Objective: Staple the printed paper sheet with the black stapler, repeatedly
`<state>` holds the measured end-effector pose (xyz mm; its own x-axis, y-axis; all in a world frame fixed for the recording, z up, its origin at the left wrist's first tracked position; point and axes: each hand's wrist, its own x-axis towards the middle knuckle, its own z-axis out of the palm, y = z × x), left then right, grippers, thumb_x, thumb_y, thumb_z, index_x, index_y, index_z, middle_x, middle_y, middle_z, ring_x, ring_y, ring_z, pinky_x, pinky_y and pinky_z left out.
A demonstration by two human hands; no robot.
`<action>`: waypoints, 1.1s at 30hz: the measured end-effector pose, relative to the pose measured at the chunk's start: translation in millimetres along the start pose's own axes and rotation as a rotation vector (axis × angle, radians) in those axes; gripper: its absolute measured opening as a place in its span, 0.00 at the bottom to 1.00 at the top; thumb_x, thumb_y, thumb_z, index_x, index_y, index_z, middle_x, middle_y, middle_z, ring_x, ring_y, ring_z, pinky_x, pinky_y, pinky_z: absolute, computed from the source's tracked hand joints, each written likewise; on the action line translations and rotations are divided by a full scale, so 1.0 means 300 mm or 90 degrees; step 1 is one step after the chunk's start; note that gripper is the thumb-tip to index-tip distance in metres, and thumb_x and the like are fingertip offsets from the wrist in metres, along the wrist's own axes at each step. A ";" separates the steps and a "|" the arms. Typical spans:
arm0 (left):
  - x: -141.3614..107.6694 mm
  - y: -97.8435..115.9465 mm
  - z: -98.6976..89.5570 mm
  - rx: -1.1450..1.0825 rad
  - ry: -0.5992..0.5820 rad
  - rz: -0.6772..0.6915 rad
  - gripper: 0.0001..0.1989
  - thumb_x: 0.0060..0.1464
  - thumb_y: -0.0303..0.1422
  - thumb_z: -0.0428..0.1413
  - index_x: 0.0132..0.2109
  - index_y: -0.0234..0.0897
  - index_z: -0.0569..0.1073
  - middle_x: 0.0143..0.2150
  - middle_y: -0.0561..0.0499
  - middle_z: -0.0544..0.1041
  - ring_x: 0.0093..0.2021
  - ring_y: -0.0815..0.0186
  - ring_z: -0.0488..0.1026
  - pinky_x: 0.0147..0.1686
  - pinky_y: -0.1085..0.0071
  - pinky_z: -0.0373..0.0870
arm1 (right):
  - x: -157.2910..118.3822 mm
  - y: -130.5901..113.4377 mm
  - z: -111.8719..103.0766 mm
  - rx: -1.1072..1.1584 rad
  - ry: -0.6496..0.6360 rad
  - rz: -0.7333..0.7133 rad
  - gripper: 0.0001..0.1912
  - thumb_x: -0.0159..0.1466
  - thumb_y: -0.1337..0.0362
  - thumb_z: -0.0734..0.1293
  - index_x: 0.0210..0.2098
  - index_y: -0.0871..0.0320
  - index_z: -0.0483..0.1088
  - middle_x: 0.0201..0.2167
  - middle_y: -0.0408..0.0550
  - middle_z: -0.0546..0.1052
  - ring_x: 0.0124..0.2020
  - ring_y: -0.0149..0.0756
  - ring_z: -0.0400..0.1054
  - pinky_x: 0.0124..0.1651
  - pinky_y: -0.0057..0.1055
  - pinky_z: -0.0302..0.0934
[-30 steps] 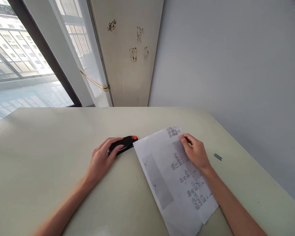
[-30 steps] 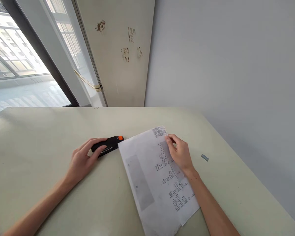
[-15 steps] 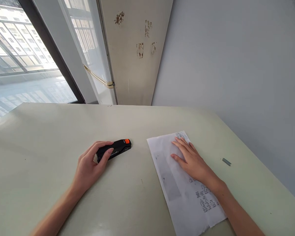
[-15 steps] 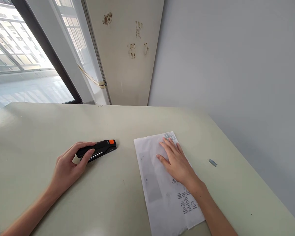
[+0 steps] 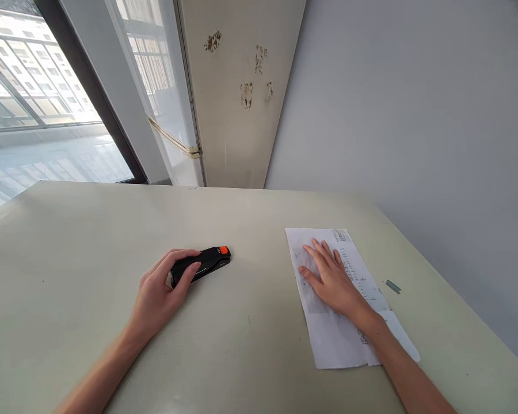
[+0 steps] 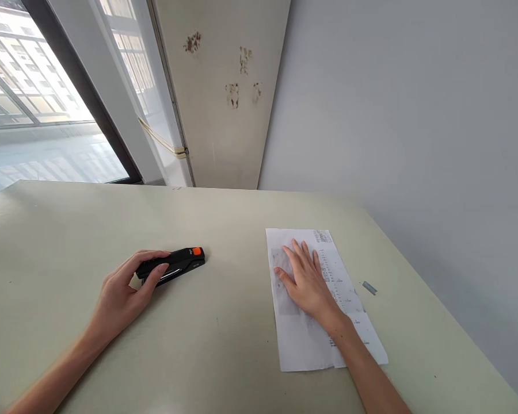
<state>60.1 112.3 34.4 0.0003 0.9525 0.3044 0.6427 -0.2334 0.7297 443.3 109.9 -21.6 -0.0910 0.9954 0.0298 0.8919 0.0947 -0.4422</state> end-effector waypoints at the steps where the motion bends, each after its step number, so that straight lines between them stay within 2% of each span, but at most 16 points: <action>1: 0.000 -0.001 -0.001 -0.006 -0.002 -0.008 0.15 0.65 0.47 0.56 0.51 0.46 0.77 0.48 0.52 0.81 0.41 0.62 0.76 0.22 0.74 0.65 | 0.011 0.010 -0.002 -0.006 0.008 -0.006 0.34 0.75 0.42 0.54 0.74 0.51 0.55 0.79 0.49 0.47 0.80 0.47 0.32 0.79 0.59 0.32; 7: -0.003 -0.004 -0.003 -0.024 -0.023 -0.041 0.15 0.62 0.49 0.59 0.49 0.46 0.77 0.45 0.53 0.82 0.39 0.62 0.78 0.30 0.72 0.72 | 0.045 0.066 -0.024 0.018 0.055 -0.025 0.32 0.74 0.43 0.57 0.71 0.52 0.58 0.78 0.52 0.53 0.79 0.47 0.39 0.78 0.60 0.35; 13: -0.022 0.007 0.023 -0.050 -0.055 0.009 0.14 0.62 0.47 0.60 0.48 0.47 0.77 0.45 0.54 0.83 0.43 0.61 0.80 0.39 0.70 0.76 | 0.045 0.047 -0.023 0.019 0.074 -0.010 0.30 0.75 0.45 0.57 0.70 0.54 0.61 0.77 0.53 0.56 0.79 0.46 0.41 0.78 0.59 0.36; 21: -0.054 0.065 0.076 -0.086 -0.159 0.064 0.12 0.64 0.45 0.59 0.51 0.47 0.76 0.47 0.53 0.84 0.46 0.60 0.81 0.45 0.66 0.77 | 0.042 0.039 -0.031 0.056 0.088 0.010 0.28 0.75 0.46 0.58 0.68 0.53 0.63 0.76 0.52 0.57 0.79 0.47 0.42 0.78 0.58 0.37; 24: -0.048 0.053 0.064 -0.071 -0.199 0.069 0.16 0.64 0.46 0.59 0.55 0.48 0.73 0.50 0.52 0.83 0.48 0.59 0.81 0.47 0.65 0.77 | 0.032 0.033 -0.037 0.084 0.155 0.020 0.26 0.73 0.47 0.61 0.65 0.52 0.67 0.74 0.53 0.62 0.76 0.50 0.51 0.74 0.58 0.50; 27: -0.035 0.026 0.035 -0.016 -0.220 0.075 0.22 0.59 0.48 0.63 0.58 0.48 0.73 0.50 0.51 0.83 0.48 0.57 0.80 0.45 0.65 0.77 | 0.014 0.000 -0.058 0.141 0.233 0.039 0.22 0.72 0.48 0.63 0.60 0.50 0.70 0.70 0.53 0.68 0.71 0.51 0.61 0.61 0.51 0.68; 30: -0.024 0.010 0.015 0.012 -0.240 0.098 0.17 0.60 0.48 0.62 0.51 0.46 0.77 0.46 0.51 0.82 0.44 0.58 0.80 0.44 0.65 0.76 | -0.008 -0.057 -0.081 0.192 0.286 0.006 0.17 0.72 0.51 0.63 0.55 0.50 0.73 0.62 0.51 0.76 0.64 0.49 0.69 0.58 0.48 0.71; 33: -0.024 0.010 0.017 0.011 -0.254 0.122 0.12 0.64 0.46 0.59 0.43 0.42 0.78 0.41 0.50 0.81 0.39 0.61 0.78 0.39 0.66 0.73 | -0.035 -0.120 -0.088 0.205 0.262 -0.068 0.13 0.73 0.55 0.62 0.51 0.50 0.74 0.54 0.51 0.80 0.56 0.47 0.74 0.59 0.49 0.70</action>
<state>65.9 105.8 31.3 0.4137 0.8943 0.1708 0.6148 -0.4128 0.6720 423.9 96.5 17.6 0.0653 0.9096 0.4102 0.7002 0.2511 -0.6683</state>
